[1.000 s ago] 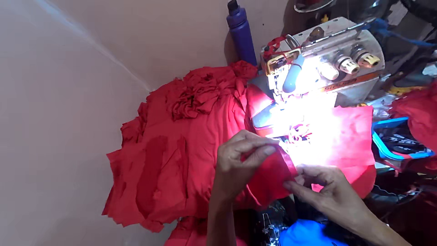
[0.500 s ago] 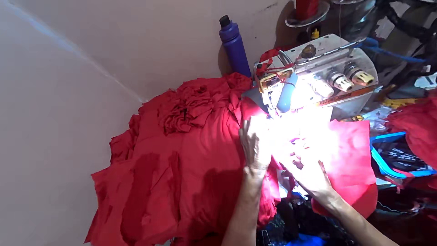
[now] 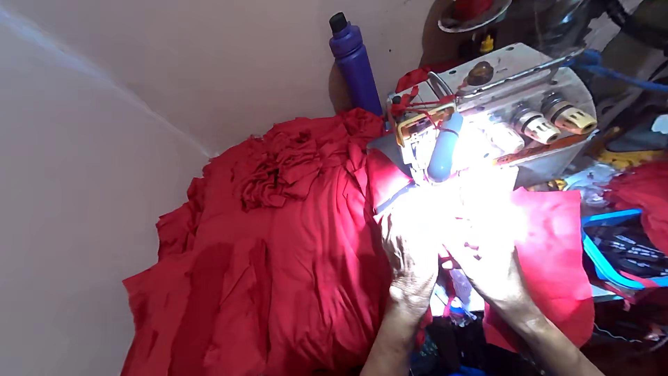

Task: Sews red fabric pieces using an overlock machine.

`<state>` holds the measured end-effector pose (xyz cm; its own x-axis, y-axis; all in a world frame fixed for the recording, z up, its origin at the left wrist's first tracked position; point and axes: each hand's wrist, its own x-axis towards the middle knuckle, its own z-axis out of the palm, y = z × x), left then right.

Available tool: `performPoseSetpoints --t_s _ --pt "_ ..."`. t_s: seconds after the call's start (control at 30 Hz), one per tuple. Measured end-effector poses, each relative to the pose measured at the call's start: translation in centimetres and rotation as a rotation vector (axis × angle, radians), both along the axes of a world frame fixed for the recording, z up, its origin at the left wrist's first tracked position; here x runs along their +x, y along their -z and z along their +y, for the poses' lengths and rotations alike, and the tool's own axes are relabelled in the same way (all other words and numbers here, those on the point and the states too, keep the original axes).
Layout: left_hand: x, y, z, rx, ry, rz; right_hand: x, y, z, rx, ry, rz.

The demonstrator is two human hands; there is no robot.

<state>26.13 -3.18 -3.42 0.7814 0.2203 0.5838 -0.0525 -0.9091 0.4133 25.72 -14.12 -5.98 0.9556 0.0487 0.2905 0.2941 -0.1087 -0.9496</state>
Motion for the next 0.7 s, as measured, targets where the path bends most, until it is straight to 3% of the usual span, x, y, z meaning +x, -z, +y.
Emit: performPoseSetpoints --t_s 0.27,0.43,0.57,0.7 --pt "2.2 -2.4 3.7 -0.082 0.121 0.316 1.2 -0.4 -0.4 -0.294 0.156 -0.188" --pt "9.1 -4.7 6.6 -0.023 0.048 0.478 -1.2 -0.4 -4.0 -0.459 0.153 -0.336" --pt "9.0 -3.5 10.1 -0.128 0.090 0.322 -4.1 -0.4 -9.0 -0.572 0.125 -0.383" --pt "0.1 -1.7 7.9 0.049 0.084 -0.036 -7.3 0.3 -12.4 -0.602 0.021 -0.402"
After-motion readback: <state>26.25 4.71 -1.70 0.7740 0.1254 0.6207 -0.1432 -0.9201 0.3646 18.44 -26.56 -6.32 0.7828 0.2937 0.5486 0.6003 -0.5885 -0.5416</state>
